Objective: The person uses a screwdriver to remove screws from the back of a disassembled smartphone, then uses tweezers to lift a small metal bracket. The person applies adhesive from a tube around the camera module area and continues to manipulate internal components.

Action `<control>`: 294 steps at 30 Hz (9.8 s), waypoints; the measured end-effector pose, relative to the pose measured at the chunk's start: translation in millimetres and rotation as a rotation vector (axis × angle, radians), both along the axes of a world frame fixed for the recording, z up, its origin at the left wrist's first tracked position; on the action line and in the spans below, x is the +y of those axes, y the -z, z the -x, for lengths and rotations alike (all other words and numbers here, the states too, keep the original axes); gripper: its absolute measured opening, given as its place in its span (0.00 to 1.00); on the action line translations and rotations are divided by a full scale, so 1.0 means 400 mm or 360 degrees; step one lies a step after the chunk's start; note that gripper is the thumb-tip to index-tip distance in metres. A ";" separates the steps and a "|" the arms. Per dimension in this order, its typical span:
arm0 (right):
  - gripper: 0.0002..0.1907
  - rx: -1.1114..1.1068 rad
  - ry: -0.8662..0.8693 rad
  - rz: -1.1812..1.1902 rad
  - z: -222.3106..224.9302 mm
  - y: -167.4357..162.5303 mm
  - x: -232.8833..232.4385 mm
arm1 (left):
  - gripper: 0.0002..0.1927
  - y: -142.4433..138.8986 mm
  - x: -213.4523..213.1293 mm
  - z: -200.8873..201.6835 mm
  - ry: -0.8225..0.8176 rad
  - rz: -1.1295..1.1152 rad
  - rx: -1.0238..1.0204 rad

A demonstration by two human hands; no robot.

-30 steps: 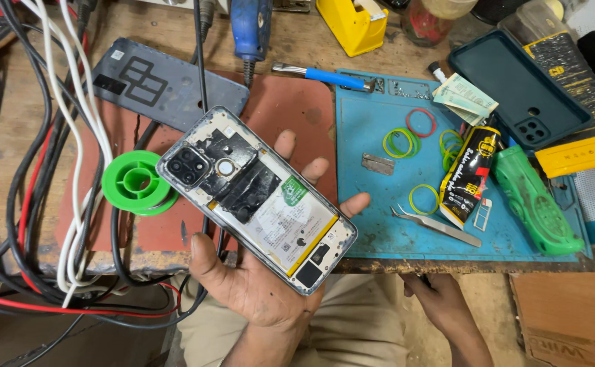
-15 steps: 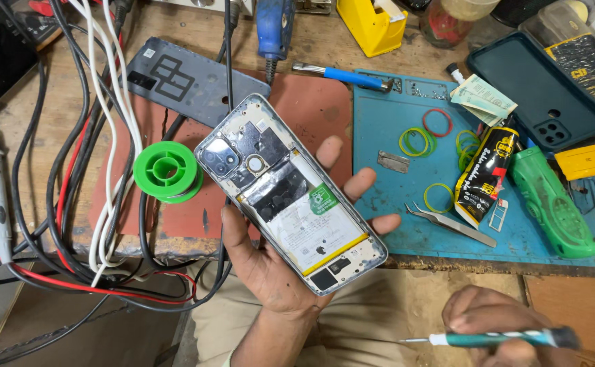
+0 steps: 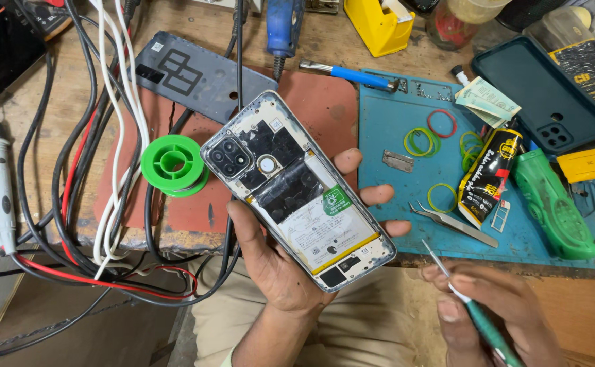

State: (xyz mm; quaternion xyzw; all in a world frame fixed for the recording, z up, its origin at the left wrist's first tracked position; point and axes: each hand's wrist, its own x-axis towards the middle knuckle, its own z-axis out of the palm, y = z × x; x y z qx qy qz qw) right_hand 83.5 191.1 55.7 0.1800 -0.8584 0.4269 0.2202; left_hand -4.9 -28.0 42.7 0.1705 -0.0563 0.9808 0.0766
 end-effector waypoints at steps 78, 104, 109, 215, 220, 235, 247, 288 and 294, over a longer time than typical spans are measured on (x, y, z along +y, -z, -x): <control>0.17 -0.0023 0.0061 0.0229 0.191 -0.147 -0.283 | 0.39 -0.020 -0.057 0.003 0.0131 0.0270 -0.0372; 0.13 0.0223 0.0239 0.0001 0.174 -0.119 -0.373 | 0.33 -0.004 -0.037 0.006 -0.0043 0.0298 -0.0147; 0.14 0.0210 0.0275 -0.0054 0.175 -0.126 -0.377 | 0.33 -0.005 -0.039 0.004 -0.0027 0.0279 -0.0175; 0.19 -0.0167 -0.0009 -0.0752 -0.129 0.148 -0.049 | 0.27 0.012 -0.043 0.013 0.0026 -0.0048 -0.0055; 0.12 -0.0756 -0.0048 -0.0247 -0.067 0.027 0.029 | 0.28 0.016 -0.050 0.004 0.0111 -0.0069 0.0034; 0.12 0.0001 0.0372 0.0709 0.085 -0.072 -0.240 | 0.34 -0.005 -0.046 -0.016 0.0155 0.0209 0.0013; 0.14 0.0014 0.0500 0.0352 0.181 -0.151 -0.313 | 0.42 -0.025 -0.054 -0.017 0.0021 0.0615 -0.0377; 0.11 -0.0355 0.0331 0.1189 0.169 -0.162 -0.318 | 0.39 -0.007 -0.051 -0.050 -0.0021 0.0328 -0.0161; 0.08 -0.0427 0.0405 0.1088 0.173 -0.185 -0.327 | 0.38 -0.003 -0.044 -0.056 -0.0109 0.0346 -0.0181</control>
